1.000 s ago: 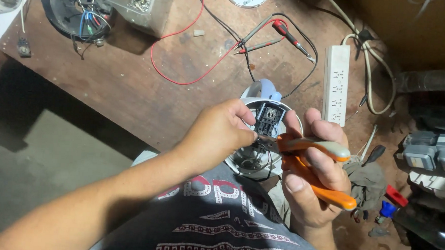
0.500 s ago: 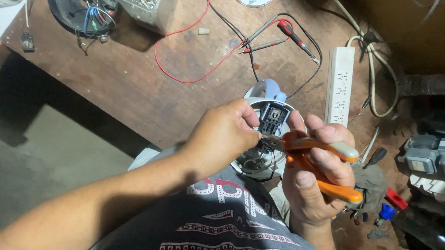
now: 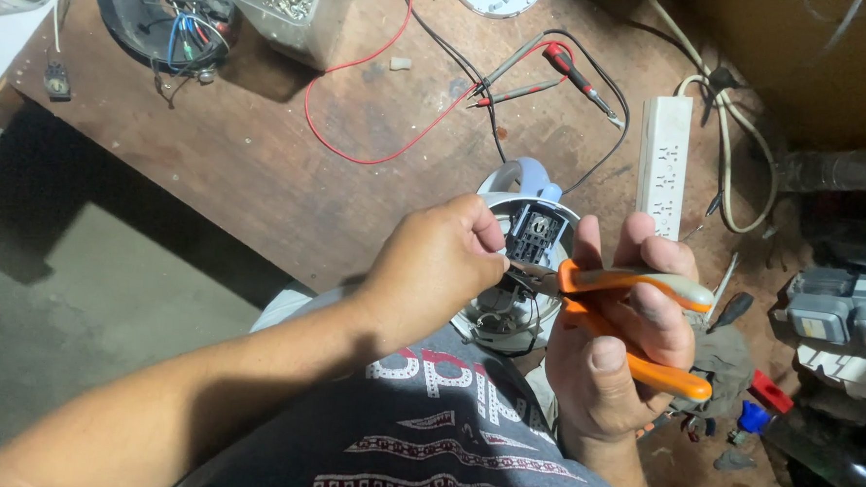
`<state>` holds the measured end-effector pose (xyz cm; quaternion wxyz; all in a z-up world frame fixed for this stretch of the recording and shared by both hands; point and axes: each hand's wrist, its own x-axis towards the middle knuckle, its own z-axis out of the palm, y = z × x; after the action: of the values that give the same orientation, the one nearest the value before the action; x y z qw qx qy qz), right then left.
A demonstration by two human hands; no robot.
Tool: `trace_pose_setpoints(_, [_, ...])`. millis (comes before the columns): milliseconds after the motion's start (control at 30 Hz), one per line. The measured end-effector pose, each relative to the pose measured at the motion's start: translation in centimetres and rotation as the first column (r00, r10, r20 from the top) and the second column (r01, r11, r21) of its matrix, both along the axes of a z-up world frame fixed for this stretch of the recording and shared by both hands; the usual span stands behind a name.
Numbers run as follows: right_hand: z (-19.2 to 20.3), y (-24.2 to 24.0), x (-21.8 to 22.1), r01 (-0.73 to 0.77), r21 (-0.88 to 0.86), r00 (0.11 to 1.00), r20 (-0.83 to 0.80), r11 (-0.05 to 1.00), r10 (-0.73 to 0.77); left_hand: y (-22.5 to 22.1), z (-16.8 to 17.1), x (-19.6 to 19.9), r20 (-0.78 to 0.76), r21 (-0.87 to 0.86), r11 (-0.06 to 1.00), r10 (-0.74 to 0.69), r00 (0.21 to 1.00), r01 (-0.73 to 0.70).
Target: The person holds a disassembled kettle base with exposed wiring, rotates it to inspect the internal components, and then places the base into the kettle's bottom housing. The person uses pliers to adjust or secure a wire connection inside the kettle base.
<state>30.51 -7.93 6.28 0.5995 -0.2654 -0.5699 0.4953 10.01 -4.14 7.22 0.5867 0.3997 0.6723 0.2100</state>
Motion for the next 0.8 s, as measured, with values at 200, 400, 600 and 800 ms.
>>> trace_pose_setpoints(200, [0.2,0.3,-0.4,0.023,0.005,1.000,-0.001,1.000,-0.023,0.1,-0.6,0.3,-0.070,0.035,0.999,-0.031,0.997,0.034])
trace_pose_setpoints(400, [0.1,0.6,-0.5,0.047,0.004,0.999,0.004,0.999,-0.047,0.3,-0.6,0.1,-0.054,0.037,0.998,-0.055,0.997,0.057])
trace_pose_setpoints(600, [-1.4,1.6,0.3,0.050,-0.032,0.999,0.008,0.998,-0.049,-0.1,-1.7,-1.1,-0.302,0.137,0.959,-0.196,0.933,0.246])
trace_pose_setpoints(800, [-3.6,2.0,0.0,0.001,-0.019,0.999,0.051,1.000,0.000,-0.6,-2.4,-1.3,-0.332,0.452,0.805,-0.247,0.910,0.384])
